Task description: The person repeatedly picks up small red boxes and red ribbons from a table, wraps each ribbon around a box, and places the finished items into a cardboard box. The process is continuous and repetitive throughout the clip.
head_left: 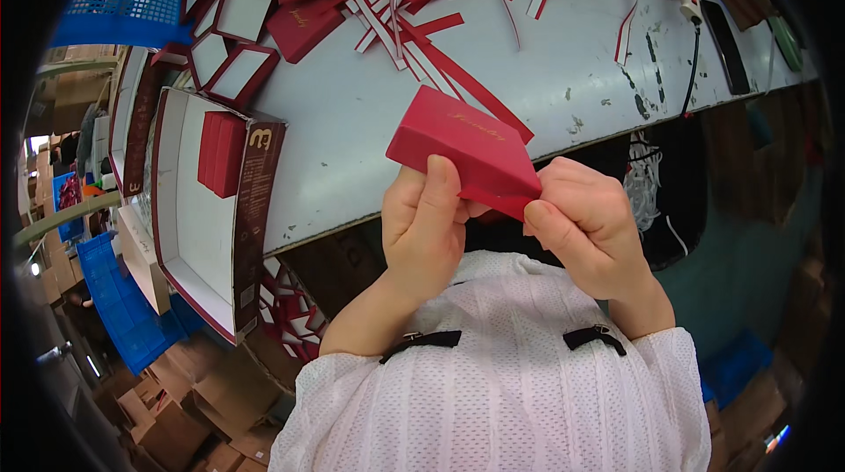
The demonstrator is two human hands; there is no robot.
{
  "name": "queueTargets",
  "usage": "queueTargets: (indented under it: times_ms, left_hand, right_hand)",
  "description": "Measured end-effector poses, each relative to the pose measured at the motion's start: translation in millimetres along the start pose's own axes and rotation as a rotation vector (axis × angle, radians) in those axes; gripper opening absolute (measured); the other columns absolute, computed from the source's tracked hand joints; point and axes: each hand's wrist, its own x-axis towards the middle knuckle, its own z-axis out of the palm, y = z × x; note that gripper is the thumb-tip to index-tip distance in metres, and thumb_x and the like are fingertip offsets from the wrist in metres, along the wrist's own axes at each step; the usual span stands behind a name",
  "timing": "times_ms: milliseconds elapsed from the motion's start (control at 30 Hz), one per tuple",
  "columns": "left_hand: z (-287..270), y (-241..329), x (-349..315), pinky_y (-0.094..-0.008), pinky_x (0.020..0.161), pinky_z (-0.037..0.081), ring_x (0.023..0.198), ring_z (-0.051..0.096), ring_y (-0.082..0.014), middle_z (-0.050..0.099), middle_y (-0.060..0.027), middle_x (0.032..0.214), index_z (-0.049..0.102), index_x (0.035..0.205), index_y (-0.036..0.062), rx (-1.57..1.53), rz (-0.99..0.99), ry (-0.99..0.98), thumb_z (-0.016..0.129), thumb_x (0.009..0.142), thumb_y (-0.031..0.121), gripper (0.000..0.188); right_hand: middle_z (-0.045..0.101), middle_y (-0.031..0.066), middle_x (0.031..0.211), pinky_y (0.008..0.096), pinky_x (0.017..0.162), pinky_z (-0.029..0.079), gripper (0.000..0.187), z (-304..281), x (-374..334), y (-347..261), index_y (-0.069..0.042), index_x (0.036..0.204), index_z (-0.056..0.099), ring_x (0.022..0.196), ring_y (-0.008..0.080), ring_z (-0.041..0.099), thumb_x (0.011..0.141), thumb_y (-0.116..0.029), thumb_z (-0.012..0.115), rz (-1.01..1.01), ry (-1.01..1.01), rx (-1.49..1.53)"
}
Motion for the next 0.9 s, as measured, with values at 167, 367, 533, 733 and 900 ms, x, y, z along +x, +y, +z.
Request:
queueTargets:
  times_ms: [167, 367, 533, 733, 900]
  left_hand:
    - [-4, 2, -5, -0.0333, 0.082, 0.044, 0.093, 0.054, -0.0213, 0.052, -0.0134, 0.1, 0.043, 0.101, -0.0035, -0.026, -0.018, -0.037, 0.025, 0.091, 0.025, 0.035]
    - [0, 0, -9, -0.0314, 0.08, 0.044, 0.092, 0.053, -0.0181, 0.053, -0.0115, 0.1, 0.043, 0.101, -0.0037, 0.037, 0.052, -0.02, 0.033, 0.089, 0.016, 0.025]
    - [7, -1, -5, -0.027, 0.074, 0.044, 0.085, 0.053, -0.0121, 0.054, -0.0078, 0.095, 0.045, 0.101, -0.0022, 0.338, 0.144, 0.012, 0.044, 0.082, 0.0, 0.019]
    - [4, -2, 2, -0.0256, 0.071, 0.046, 0.082, 0.055, -0.0132, 0.055, -0.0086, 0.092, 0.046, 0.099, -0.0016, 0.195, 0.082, 0.158, 0.047, 0.081, -0.001, 0.018]
    - [-6, -5, 7, -0.0344, 0.072, 0.05, 0.084, 0.057, -0.0219, 0.054, -0.0149, 0.096, 0.046, 0.102, -0.0027, 0.049, 0.014, 0.173, 0.042, 0.083, 0.006, 0.021]
  right_hand:
    - [0.039, 0.0061, 0.048, 0.0297, 0.044, 0.029, 0.021, 3, 1, -3, 0.0, 0.054, 0.043, 0.044, 0.0196, 0.035, 0.073, -0.002, 0.052, 0.015, 0.037, 0.028]
    - [0.04, 0.0068, 0.049, 0.0301, 0.045, 0.03, 0.02, 4, 0, -3, 0.0, 0.054, 0.043, 0.045, 0.0204, 0.037, 0.072, -0.001, 0.051, -0.003, 0.052, 0.024]
    - [0.041, 0.0075, 0.05, 0.0308, 0.046, 0.031, 0.019, 4, 0, -2, 0.0, 0.055, 0.044, 0.045, 0.0217, 0.039, 0.072, -0.001, 0.052, -0.016, 0.046, -0.008]
    - [0.042, 0.0092, 0.051, 0.0316, 0.046, 0.032, 0.018, -1, 1, 0, 0.001, 0.057, 0.045, 0.048, 0.0234, 0.04, 0.074, -0.005, 0.051, 0.089, -0.023, -0.001]
    - [0.043, 0.0101, 0.052, 0.0306, 0.046, 0.033, 0.018, -2, 4, 8, 0.001, 0.06, 0.047, 0.047, 0.0215, 0.042, 0.075, -0.008, 0.05, 0.168, -0.053, 0.065]
